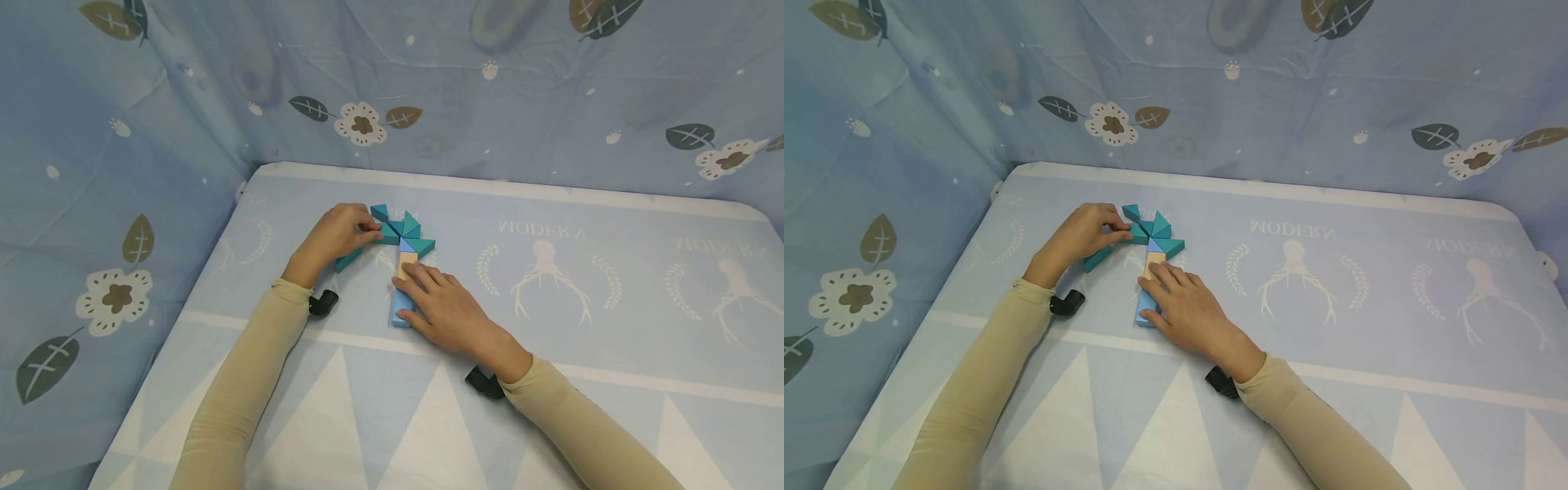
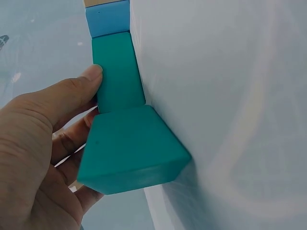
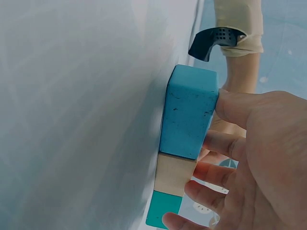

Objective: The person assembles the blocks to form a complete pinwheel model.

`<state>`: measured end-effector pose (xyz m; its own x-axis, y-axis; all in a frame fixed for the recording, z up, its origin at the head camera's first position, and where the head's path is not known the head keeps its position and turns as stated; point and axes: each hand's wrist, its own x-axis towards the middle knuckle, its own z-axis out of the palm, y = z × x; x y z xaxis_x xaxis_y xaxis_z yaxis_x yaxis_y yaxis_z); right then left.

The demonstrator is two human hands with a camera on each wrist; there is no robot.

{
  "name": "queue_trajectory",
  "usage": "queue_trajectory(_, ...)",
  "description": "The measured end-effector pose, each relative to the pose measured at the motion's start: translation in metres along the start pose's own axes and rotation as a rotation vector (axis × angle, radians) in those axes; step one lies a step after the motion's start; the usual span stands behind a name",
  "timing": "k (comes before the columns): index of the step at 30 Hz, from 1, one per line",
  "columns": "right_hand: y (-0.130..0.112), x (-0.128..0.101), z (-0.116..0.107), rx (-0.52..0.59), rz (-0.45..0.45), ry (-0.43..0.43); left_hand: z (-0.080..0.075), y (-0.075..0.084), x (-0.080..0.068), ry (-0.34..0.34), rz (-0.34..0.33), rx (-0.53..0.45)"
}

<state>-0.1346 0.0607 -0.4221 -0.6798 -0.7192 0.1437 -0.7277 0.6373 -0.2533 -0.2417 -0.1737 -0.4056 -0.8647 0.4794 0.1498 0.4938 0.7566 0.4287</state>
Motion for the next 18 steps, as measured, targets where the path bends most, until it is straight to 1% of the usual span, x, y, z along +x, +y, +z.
queue_trajectory(18,-0.0017,0.0001,-0.0011,-0.002,0.0,0.003,0.0013,0.0023,-0.0006,0.01,0.018,0.033)
